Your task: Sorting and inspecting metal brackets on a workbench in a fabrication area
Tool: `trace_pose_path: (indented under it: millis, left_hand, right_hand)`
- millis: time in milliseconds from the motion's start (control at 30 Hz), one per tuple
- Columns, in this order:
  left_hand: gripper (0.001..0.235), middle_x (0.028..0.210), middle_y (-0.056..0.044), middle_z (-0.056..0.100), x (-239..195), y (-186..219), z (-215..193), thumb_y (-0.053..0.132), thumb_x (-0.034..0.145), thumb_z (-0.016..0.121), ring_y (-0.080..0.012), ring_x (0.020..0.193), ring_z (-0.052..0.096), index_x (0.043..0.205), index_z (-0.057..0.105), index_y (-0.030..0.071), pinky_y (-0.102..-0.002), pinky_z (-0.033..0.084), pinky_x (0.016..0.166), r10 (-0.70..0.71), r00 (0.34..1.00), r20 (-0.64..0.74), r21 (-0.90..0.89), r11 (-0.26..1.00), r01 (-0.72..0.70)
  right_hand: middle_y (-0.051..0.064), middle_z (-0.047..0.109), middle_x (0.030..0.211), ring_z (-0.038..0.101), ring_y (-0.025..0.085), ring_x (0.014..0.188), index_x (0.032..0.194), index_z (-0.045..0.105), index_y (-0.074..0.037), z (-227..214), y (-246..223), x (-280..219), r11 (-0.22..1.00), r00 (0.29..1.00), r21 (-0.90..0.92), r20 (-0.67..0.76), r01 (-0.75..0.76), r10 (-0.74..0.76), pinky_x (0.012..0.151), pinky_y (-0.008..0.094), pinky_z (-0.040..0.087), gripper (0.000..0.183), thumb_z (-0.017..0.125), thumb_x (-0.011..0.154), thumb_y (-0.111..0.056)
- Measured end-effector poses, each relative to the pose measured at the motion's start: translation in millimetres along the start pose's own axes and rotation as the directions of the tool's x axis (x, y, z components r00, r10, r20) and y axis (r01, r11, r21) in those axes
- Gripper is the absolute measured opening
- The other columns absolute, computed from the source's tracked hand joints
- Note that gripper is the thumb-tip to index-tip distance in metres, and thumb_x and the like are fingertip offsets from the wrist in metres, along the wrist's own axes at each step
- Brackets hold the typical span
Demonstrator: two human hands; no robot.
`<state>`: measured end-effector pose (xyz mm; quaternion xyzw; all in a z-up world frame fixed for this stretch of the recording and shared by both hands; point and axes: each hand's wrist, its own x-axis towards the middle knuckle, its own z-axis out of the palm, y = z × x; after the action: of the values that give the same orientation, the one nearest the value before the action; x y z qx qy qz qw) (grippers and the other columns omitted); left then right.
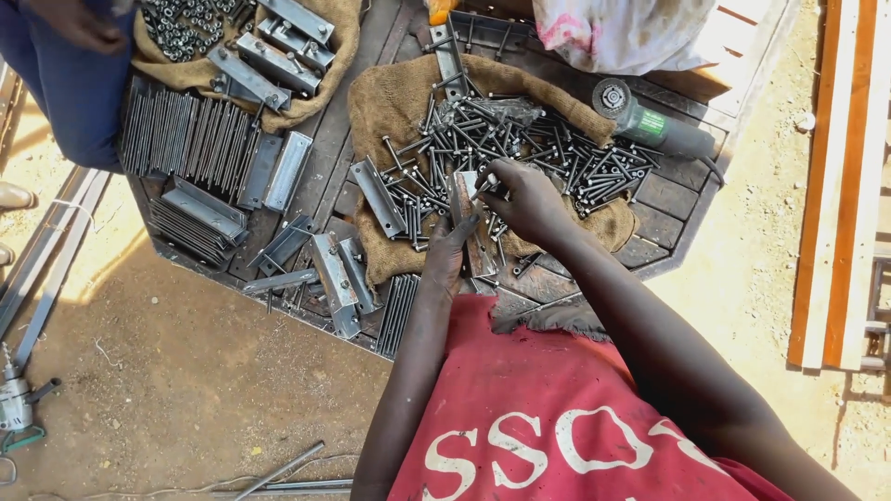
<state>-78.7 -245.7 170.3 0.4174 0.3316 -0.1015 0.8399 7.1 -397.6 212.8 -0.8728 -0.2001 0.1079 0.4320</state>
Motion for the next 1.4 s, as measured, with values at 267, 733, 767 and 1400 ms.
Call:
trace_pose_path:
  millis: [267,733,767,1400]
  left_hand:
    - [0.04,0.094,-0.013,0.074,18,-11,-11,0.016,0.08,0.088,-0.0239,0.085,0.075,0.113,0.067,0.01,-0.037,0.062,0.075,-0.017,1.0,-0.014,-0.094,0.995,0.015]
    - [0.038,0.098,-0.004,0.069,56,3,-13,0.013,0.082,0.086,-0.0165,0.091,0.067,0.114,0.066,0.013,-0.036,0.06,0.078,0.079,0.996,-0.043,-0.131,0.988,-0.084]
    - [0.039,0.1,-0.005,0.069,54,11,-7,0.012,0.081,0.086,-0.0179,0.093,0.067,0.115,0.066,0.012,-0.038,0.058,0.08,0.09,0.996,-0.023,-0.146,0.985,-0.092]
    - [0.052,0.09,-0.004,0.042,41,6,23,0.038,0.08,0.088,-0.0195,0.08,0.05,0.109,0.057,0.008,-0.036,0.049,0.057,0.028,0.978,-0.205,-0.04,0.999,-0.037]
  right_hand:
    - [0.014,0.062,0.099,0.067,0.043,0.091,0.108,0.064,-0.013,20,1,13,0.994,0.994,-0.108,0.112,0.026,-0.014,0.078,0.054,0.054,0.025,0.077,0.087,-0.011]
    - [0.015,0.07,0.101,0.074,0.038,0.091,0.107,0.075,-0.01,88,130,-13,0.855,0.904,-0.512,0.327,-0.077,0.277,0.079,0.053,0.061,0.02,0.072,0.088,-0.01]
    - [0.016,0.07,0.107,0.075,0.038,0.092,0.116,0.072,-0.014,103,147,-22,0.804,0.897,-0.595,0.354,-0.005,0.267,0.074,0.052,0.062,0.029,0.072,0.086,-0.011]
    - [0.013,0.069,0.092,0.07,0.017,0.074,0.117,0.068,-0.003,8,38,-29,0.753,0.958,0.632,-0.06,-0.182,0.282,0.065,0.023,0.052,0.019,0.068,0.099,-0.009]
